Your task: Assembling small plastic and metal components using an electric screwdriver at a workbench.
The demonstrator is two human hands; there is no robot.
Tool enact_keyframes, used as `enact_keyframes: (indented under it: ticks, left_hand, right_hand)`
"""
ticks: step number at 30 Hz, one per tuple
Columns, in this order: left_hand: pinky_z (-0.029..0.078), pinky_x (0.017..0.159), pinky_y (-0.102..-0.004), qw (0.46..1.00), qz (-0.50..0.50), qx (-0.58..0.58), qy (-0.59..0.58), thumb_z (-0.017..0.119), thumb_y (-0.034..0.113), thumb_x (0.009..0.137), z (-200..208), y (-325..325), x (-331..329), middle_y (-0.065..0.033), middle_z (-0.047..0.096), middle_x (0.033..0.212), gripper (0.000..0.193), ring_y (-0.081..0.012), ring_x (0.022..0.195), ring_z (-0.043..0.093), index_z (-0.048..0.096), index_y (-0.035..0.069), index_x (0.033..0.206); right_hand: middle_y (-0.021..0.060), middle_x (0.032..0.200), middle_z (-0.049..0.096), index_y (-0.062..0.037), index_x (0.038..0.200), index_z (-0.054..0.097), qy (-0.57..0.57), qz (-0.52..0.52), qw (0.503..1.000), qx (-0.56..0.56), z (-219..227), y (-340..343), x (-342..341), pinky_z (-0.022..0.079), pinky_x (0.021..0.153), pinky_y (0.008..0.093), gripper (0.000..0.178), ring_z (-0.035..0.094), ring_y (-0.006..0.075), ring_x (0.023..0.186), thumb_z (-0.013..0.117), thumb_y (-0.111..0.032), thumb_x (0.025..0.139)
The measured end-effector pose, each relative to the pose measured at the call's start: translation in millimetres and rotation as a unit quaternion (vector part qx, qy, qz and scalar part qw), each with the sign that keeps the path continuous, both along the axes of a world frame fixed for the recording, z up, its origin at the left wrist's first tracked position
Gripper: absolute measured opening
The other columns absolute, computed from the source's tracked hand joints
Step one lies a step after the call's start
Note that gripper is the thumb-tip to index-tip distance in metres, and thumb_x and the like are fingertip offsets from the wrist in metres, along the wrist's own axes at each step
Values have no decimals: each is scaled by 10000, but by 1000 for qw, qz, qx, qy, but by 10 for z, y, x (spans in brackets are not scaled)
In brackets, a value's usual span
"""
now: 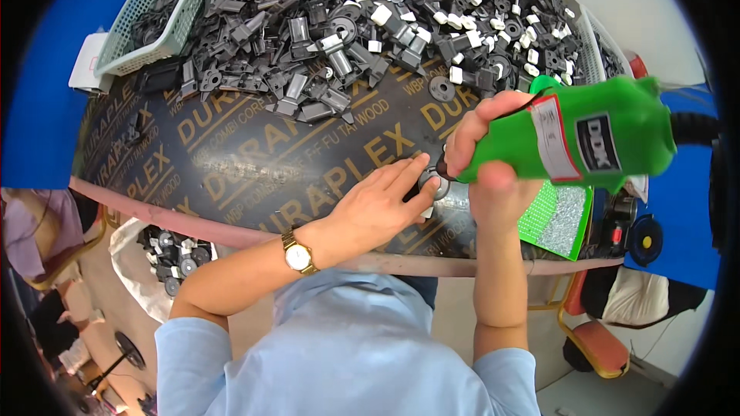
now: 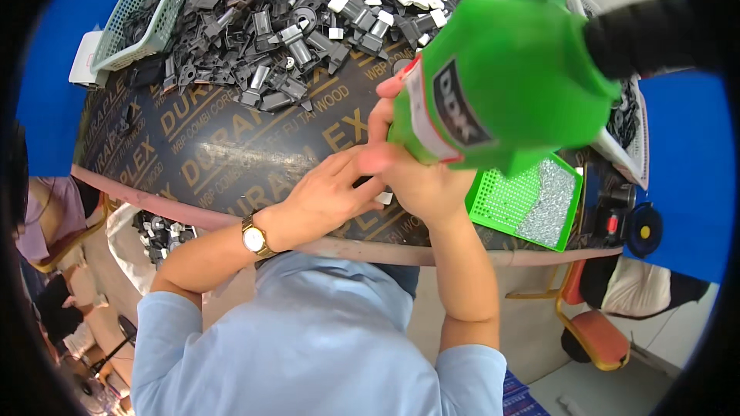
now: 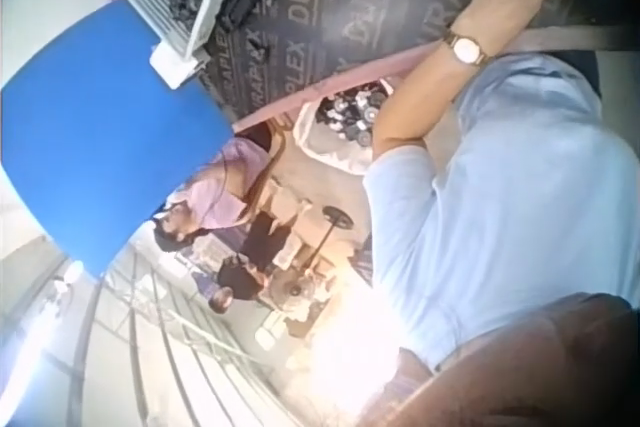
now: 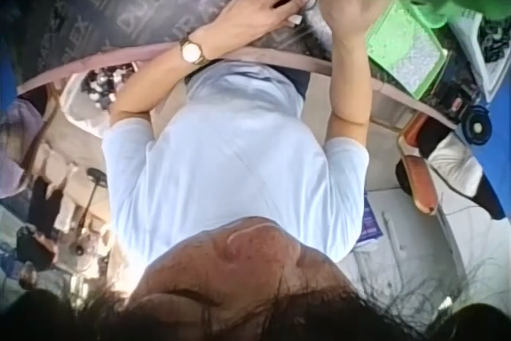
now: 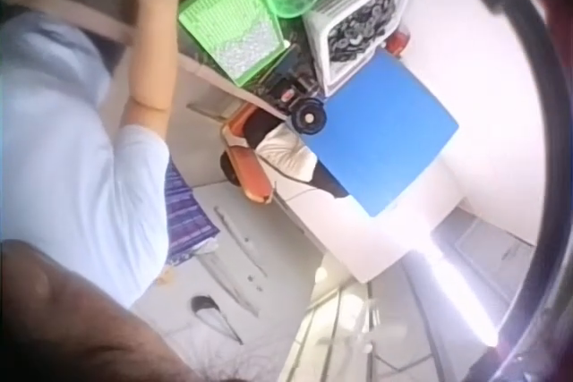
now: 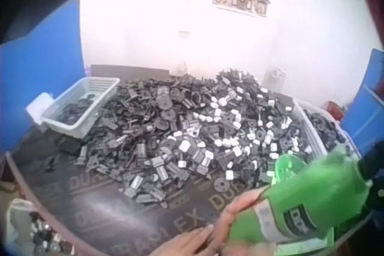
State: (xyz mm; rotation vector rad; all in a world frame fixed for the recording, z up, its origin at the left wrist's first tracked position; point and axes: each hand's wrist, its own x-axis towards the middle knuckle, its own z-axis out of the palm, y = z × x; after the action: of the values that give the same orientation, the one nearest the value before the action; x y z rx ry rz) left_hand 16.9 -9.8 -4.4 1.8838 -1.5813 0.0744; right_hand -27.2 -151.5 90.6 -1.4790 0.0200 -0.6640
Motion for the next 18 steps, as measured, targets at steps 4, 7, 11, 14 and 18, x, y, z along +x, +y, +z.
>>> enact_keyframes:
  ticks: [4, 7, 11, 14, 18]
  left_hand:
    - [524, 946, -424, 1000, -1, -13, -17, 689, 171, 786, -39, -27, -13, -262, 514, 1326, 477, -367, 1145, 583, 575, 20, 1223]
    - [525, 942, -425, 999, 11, -20, -31, 684, 171, 782, -38, -36, -32, -257, 518, 1312, 476, -365, 1131, 587, 574, 28, 1223]
    - [532, 929, -420, 998, 17, -34, -40, 683, 177, 779, -69, -51, -42, -253, 524, 1300, 477, -360, 1116, 594, 577, 38, 1223]
    - [521, 935, -399, 998, 22, -29, -42, 706, 207, 770, -30, -71, -53, -218, 539, 1277, 498, -340, 1125, 581, 584, 58, 1229]
    - [503, 856, -360, 998, 34, 4, -44, 746, 252, 761, 70, -2, -64, -116, 545, 1079, 527, -281, 1012, 558, 595, 93, 1240]
  right_hand:
    - [58, 648, 532, -18, 1134, 501, -6, -65, 998, -7, -98, -10, 29, 402, 482, 268, 718, 496, 143, 518, 804, -549, 756]
    - [48, 647, 517, -21, 1131, 505, -10, -87, 996, -20, -94, 43, -26, 407, 486, 270, 697, 497, 141, 536, 795, -543, 771]
    - [43, 660, 516, -15, 1145, 493, 0, -122, 992, -34, -27, 82, -76, 416, 483, 278, 699, 498, 137, 542, 771, -549, 789]
    - [27, 692, 502, -49, 1208, 473, -45, -116, 991, -39, -27, -26, -129, 412, 487, 280, 763, 483, 129, 548, 637, -680, 812]
    - [20, 671, 477, -59, 1227, 479, -97, -107, 989, 36, -135, -228, -392, 387, 487, 271, 799, 448, 126, 528, 533, -753, 834]
